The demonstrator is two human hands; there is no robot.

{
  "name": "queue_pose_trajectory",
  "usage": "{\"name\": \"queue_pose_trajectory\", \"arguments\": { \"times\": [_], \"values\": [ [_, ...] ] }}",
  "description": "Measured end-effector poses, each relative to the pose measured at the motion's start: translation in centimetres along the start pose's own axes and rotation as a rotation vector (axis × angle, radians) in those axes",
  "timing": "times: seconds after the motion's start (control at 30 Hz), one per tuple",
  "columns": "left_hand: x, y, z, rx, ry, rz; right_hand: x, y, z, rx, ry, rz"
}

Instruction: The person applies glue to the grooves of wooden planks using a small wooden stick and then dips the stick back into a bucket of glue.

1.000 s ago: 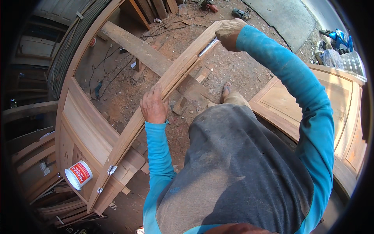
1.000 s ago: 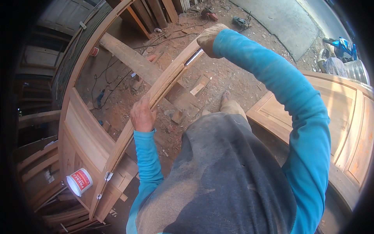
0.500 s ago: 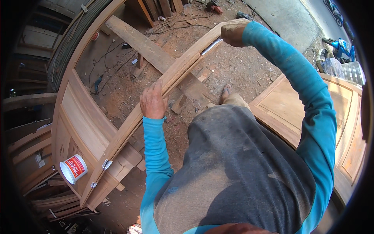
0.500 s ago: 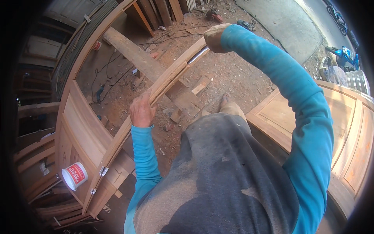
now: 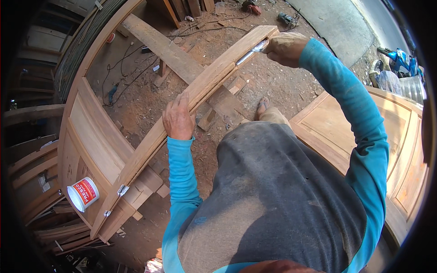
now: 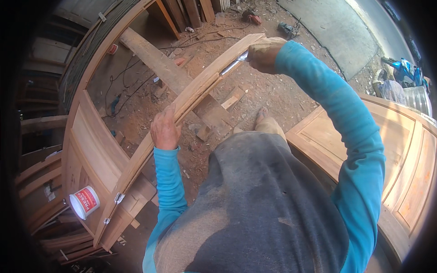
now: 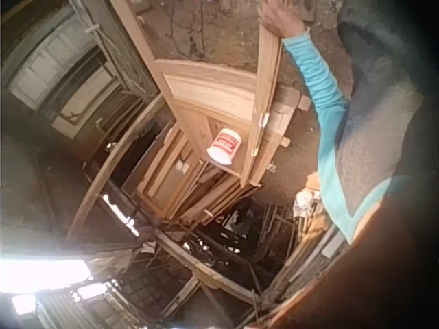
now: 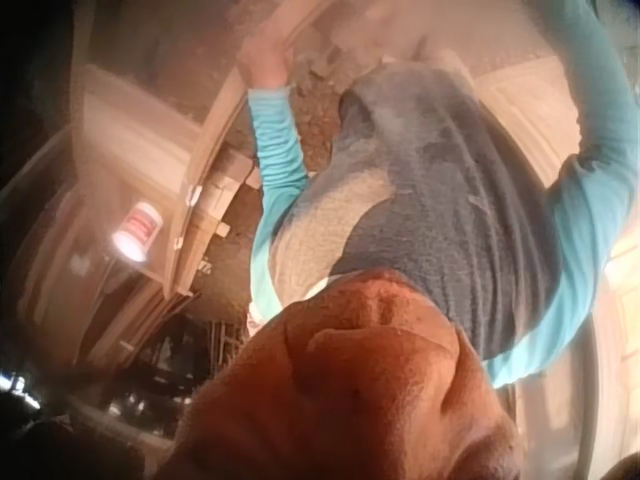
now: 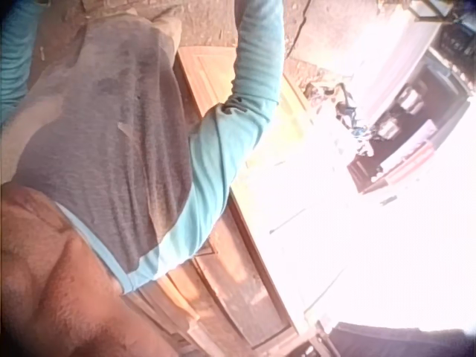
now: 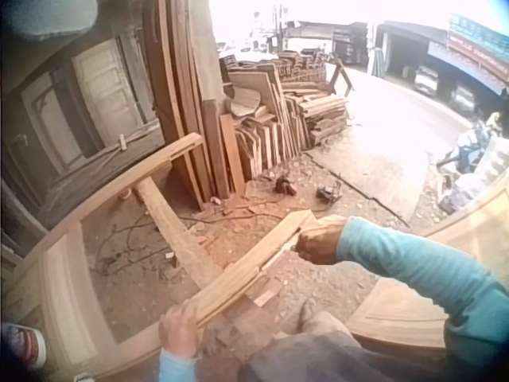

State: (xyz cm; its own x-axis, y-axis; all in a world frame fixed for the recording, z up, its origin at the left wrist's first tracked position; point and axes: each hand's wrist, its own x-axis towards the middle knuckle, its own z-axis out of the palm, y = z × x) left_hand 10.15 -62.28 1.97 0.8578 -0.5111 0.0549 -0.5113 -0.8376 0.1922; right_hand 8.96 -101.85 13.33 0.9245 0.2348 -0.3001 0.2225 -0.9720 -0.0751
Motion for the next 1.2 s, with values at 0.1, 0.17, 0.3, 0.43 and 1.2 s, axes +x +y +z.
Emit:
{"name": "queue_pose_trajectory", "arguments": {
  "times": [0.1,0.17,0.3,0.43,1.2],
  "values": [
    [-0.4,0.0,0.2,0.005,0.012,-0.008,-1.1,-1.6,-0.5,0.176,-0.053,-0.05],
    [-0.6,-0.1,0.3,0.006,0.02,-0.014,-1.4,-1.5,-1.2,0.017,-0.087,0.063],
    [0.0,-0.2,0.2,-0.013,-0.003,-0.012,-2.1,1.1,0.3,0.0,0.014,0.206],
    [-0.1,0.1,0.0,-0.003,-0.022,-0.022,-3.0,0.3,1.3,0.122,0.07,0.158],
    [2.0,-2.2,-0.7,-0.136,-0.147,-0.076,-4.9,-6.2,13.1,0.464,0.565,0.311]
  ]
}}
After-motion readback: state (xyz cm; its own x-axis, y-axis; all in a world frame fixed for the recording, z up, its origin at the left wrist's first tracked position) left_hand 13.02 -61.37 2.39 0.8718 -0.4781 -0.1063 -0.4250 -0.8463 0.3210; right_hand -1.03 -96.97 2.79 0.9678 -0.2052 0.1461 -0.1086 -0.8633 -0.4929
